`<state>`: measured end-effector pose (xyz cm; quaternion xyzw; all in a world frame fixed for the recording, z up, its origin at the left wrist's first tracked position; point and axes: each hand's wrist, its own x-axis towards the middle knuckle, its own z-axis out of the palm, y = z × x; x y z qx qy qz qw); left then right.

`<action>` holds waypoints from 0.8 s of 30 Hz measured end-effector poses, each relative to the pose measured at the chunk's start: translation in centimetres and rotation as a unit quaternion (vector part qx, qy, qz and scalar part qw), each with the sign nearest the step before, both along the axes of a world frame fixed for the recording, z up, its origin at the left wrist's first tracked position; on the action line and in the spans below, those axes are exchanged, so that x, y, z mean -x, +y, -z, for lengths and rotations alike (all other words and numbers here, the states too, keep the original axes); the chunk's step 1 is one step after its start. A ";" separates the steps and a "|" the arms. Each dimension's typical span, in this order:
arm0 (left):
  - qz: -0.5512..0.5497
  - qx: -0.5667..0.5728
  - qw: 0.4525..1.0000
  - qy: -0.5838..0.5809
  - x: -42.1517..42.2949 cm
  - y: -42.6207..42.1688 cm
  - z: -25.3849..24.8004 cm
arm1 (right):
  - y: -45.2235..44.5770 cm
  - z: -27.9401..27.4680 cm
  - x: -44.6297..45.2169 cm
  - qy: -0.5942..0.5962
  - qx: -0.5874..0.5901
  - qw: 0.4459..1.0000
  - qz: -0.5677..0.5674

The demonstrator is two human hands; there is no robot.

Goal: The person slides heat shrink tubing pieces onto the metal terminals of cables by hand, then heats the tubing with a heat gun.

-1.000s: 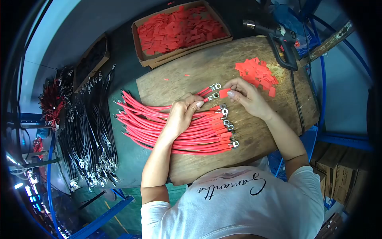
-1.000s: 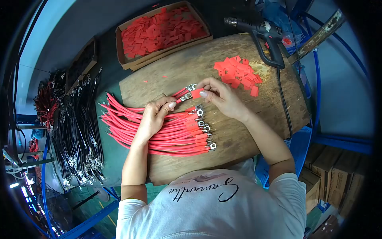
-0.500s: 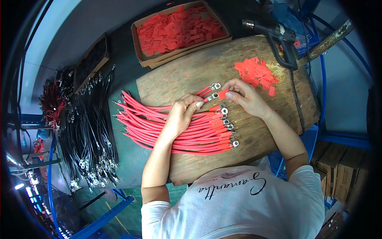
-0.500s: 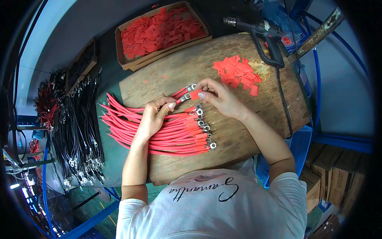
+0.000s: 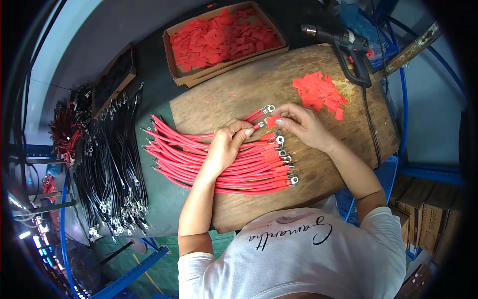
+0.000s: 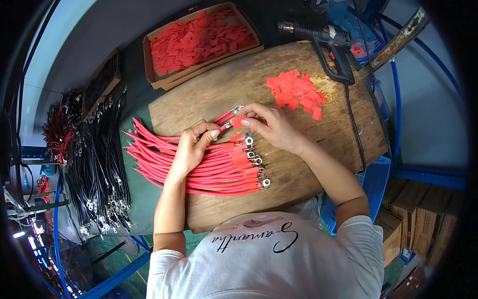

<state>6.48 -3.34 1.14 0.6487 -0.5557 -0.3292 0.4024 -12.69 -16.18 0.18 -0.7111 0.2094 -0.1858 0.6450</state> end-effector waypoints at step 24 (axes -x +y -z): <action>-0.005 -0.012 1.000 0.027 0.1 0.0 0.1 | 0.1 -0.6 -1.5 -0.005 0.187 0.982 -0.011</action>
